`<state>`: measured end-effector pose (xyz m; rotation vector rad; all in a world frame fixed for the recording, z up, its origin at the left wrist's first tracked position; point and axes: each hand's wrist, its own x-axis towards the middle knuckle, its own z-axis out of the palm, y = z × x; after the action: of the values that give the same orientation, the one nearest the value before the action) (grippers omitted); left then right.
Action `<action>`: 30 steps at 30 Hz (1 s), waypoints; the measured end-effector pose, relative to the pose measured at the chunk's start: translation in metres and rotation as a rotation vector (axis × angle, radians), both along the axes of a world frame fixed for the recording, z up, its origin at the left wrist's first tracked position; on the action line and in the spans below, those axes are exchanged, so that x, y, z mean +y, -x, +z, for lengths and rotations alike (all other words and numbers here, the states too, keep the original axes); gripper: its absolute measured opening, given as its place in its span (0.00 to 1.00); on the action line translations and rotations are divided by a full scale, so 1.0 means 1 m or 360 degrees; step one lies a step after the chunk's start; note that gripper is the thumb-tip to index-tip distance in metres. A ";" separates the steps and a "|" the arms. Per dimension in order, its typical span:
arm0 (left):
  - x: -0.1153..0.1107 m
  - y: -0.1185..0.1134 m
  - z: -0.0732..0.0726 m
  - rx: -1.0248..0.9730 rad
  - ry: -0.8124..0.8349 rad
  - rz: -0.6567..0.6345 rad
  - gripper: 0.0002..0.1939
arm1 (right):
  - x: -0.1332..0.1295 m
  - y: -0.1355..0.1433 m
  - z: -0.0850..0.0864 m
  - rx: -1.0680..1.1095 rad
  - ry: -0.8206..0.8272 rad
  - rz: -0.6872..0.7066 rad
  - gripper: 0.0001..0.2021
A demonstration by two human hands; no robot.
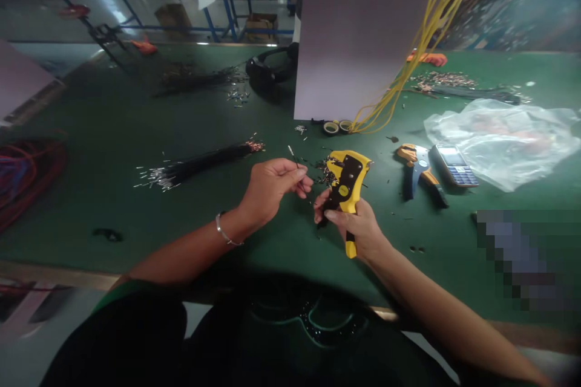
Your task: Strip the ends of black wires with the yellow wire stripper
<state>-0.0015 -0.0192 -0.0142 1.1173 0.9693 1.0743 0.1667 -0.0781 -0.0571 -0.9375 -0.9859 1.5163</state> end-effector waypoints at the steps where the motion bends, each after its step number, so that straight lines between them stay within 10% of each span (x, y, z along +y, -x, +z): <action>1: -0.003 -0.002 0.000 0.0002 0.0010 -0.0019 0.05 | 0.001 0.001 0.000 0.0019 0.0022 -0.0017 0.14; 18: -0.020 -0.009 -0.008 -0.0256 0.0231 -0.0370 0.07 | -0.004 -0.001 -0.008 0.0061 -0.0032 -0.0010 0.11; 30: -0.028 -0.009 -0.004 -0.0364 0.0442 -0.0621 0.08 | -0.004 -0.001 -0.002 -0.0530 -0.0266 -0.0128 0.07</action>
<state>0.0075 -0.0472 -0.0187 0.8857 0.6596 0.7065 0.1674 -0.0823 -0.0589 -1.1159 -1.2749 1.2119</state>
